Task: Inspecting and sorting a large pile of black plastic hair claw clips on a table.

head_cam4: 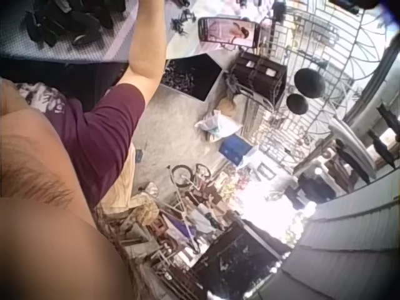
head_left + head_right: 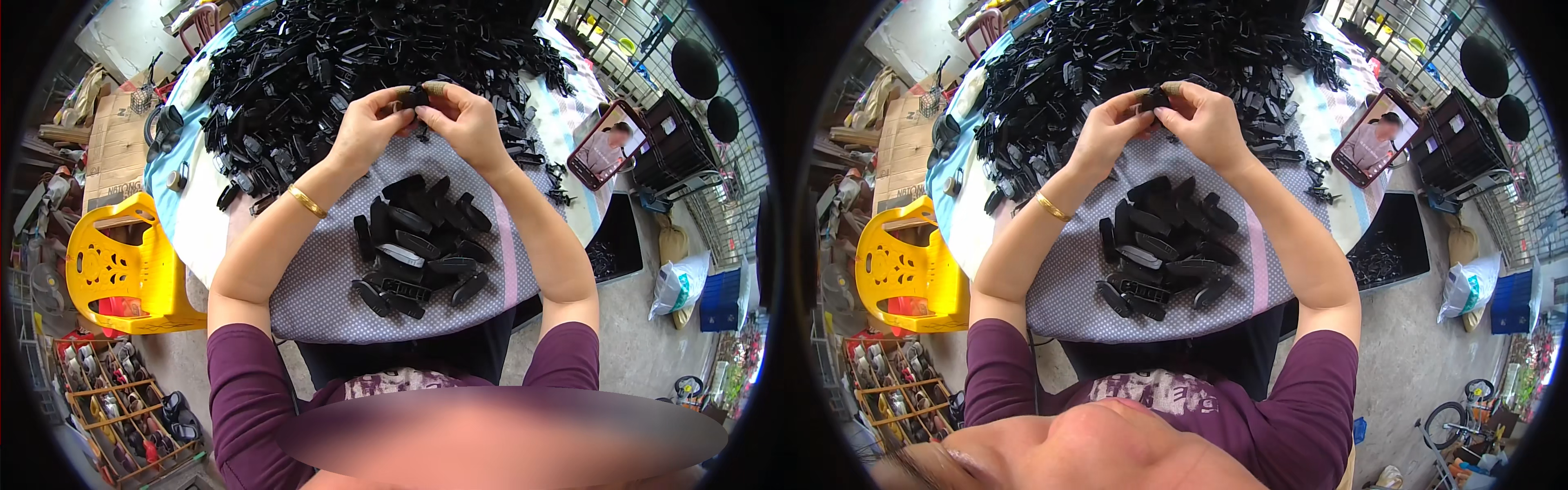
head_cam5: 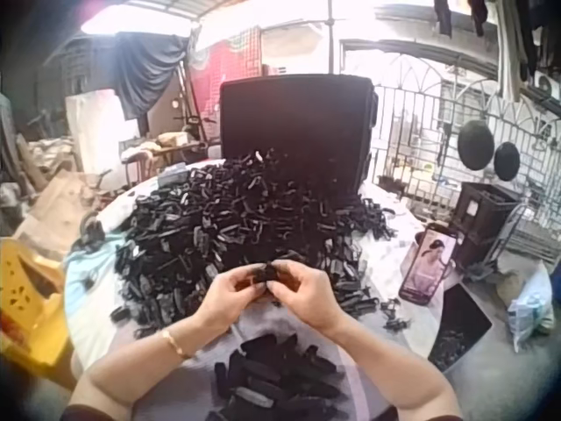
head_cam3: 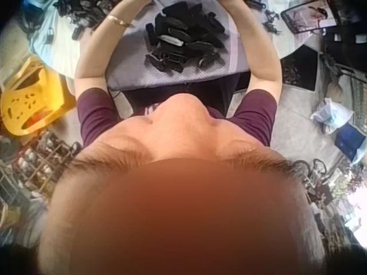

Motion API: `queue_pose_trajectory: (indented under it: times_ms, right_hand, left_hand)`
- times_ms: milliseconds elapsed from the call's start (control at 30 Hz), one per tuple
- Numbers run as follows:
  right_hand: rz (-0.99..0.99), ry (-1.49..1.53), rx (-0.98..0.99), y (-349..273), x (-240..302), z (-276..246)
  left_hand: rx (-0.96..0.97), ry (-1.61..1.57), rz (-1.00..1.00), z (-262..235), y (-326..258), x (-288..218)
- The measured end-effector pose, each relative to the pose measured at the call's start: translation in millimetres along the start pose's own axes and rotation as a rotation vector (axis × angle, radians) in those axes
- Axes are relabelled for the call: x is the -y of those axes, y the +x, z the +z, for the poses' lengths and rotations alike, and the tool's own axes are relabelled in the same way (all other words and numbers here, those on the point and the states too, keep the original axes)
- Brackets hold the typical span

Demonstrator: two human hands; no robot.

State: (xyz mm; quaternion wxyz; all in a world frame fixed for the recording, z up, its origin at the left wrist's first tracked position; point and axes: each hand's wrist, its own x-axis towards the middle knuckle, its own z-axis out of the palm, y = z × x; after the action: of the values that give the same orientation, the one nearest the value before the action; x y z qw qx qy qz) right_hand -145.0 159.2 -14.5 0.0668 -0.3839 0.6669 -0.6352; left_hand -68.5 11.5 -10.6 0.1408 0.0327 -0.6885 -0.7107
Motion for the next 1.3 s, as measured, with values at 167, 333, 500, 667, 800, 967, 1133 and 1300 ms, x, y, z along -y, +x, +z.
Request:
queue_pose_trajectory:
  times_ms: [167, 333, 500, 667, 800, 967, 1133, 1300]
  right_hand:
    - [-0.134, -0.033, -0.074, -3.3, 1.7, 3.9]
    - [-0.155, -0.213, -0.049, -4.3, 9.5, 1.4]
    - [-0.265, -0.413, -0.097, -6.7, 8.8, 4.9]
    - [-0.437, -0.618, -0.158, -10.3, 9.6, 10.2]
    - [-0.181, -0.464, -0.155, -5.7, 7.0, 8.7]
    - [-0.023, -0.185, 0.16, -4.1, 0.7, 2.7]
    - [-0.281, -0.454, 0.032, -8.9, 8.0, 6.3]
    - [-0.038, -0.312, 0.506, 13.2, 32.8, -34.5]
  left_hand:
    - [0.034, -0.003, 0.048, -3.9, -0.9, -3.1]
    - [-0.012, 0.067, 0.098, -4.4, -1.6, 3.1]
    - [0.007, -0.034, 0.153, -4.2, -1.5, 1.8]
    - [-0.014, -0.046, 0.102, -2.8, -2.4, -3.4]
    - [0.033, -0.14, 0.076, -8.5, 0.6, -7.5]
    - [0.093, -0.037, 0.146, -13.0, 0.7, -11.5]
    - [0.12, -0.005, 0.179, -14.3, -0.5, -16.0]
    - [0.211, 0.172, 0.105, -17.5, -0.6, -31.5]
